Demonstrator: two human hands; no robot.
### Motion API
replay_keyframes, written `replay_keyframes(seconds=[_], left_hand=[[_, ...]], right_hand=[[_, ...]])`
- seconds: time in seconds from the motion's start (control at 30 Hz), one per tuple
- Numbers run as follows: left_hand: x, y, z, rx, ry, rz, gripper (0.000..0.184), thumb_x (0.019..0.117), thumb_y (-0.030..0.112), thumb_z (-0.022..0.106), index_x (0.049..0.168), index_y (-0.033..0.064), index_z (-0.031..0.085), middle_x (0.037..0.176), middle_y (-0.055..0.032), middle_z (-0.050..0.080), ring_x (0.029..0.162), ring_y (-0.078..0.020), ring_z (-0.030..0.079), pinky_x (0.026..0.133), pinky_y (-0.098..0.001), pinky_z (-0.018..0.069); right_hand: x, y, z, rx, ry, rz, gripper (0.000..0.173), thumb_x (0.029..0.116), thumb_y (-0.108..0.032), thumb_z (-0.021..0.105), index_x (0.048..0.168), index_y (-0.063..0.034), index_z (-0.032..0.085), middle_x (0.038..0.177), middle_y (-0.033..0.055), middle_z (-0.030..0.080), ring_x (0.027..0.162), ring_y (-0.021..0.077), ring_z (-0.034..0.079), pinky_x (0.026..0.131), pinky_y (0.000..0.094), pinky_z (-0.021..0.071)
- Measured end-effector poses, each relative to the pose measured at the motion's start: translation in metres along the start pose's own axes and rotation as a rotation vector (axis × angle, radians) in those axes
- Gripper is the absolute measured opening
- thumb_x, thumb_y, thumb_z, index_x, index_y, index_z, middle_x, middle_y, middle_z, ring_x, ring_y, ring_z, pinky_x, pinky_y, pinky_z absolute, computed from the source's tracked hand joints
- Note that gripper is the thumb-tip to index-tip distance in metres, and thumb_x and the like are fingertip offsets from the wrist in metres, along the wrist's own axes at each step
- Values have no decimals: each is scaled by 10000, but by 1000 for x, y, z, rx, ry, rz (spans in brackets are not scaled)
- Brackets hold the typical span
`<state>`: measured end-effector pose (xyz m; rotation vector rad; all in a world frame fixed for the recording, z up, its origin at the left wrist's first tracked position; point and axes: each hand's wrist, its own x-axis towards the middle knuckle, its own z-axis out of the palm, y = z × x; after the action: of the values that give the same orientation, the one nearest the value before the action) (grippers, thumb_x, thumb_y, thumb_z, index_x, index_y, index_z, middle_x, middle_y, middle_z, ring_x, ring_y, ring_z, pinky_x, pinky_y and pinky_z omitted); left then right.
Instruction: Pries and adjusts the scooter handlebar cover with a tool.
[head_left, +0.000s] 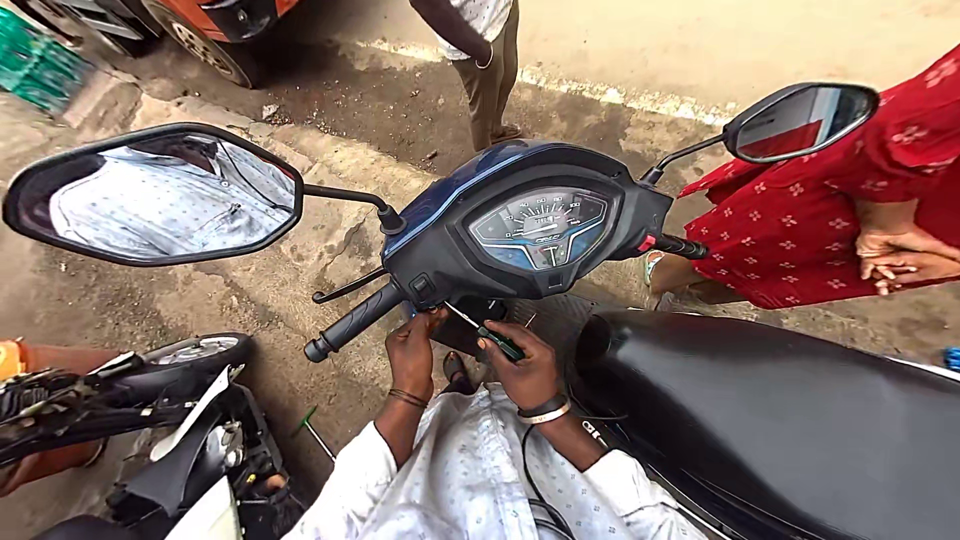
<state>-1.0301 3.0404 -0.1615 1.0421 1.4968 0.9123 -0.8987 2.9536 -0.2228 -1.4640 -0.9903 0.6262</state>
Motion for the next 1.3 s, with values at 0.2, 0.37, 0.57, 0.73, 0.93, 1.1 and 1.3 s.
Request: replay_keyframes(seconds=[0.2,0.37,0.57,0.73,0.93,1.1,1.3], left_hand=[[7,-2,-1,-1,-17,25,360,1079,172,477,918,22,762,993,-70,780,999,-150,716,958,-337,539],[6,-1,-4,17,-65,22,364,1086,196,453,968,4,739,1046,-83,770,1037,-169,709,980,-354,539],[3,13,-12,114,-170,-90,356,1097,256,483,1106,12,742,1124,-78,757,1021,-177,714,942,-353,558],[-8,82,-68,775,-186,546,249,982,337,588,1030,168,765,908,66,759,776,-36,696,676,-256,582],[49,109,-78,1585,-140,354,567,814,667,753,958,122,691,729,-156,663,705,-404,673,603,-635,493],[44,112,-63,1699,-63,259,251,884,332,718,833,93,659,696,-183,647,708,-435,673,590,-621,479],[44,116,-57,1720,-42,177,260,884,347,723,884,89,693,769,-208,679,778,-451,689,630,-631,497]], right_hand=[[-12,-3,10,15,4,95,349,927,-177,744,1260,-73,738,1079,36,779,883,64,736,819,277,621],[-11,-3,13,-34,25,4,321,908,-147,761,1215,-55,754,1097,64,772,952,106,742,874,304,624],[-16,-10,24,-78,91,14,323,890,-137,761,1201,-53,757,1094,62,772,941,101,743,851,291,627],[-8,-8,22,-117,87,-35,296,903,-192,771,1168,-57,770,1050,57,769,911,98,739,823,286,629],[11,-8,14,-153,30,-125,269,896,-183,765,1119,-32,776,1014,70,772,898,108,744,808,280,631],[43,10,-7,-74,-117,-243,255,884,-142,767,1091,6,775,999,101,776,900,109,746,843,256,616],[85,11,-29,-103,-314,-435,239,920,-148,721,1112,-18,781,1005,102,782,919,125,754,845,268,612]])
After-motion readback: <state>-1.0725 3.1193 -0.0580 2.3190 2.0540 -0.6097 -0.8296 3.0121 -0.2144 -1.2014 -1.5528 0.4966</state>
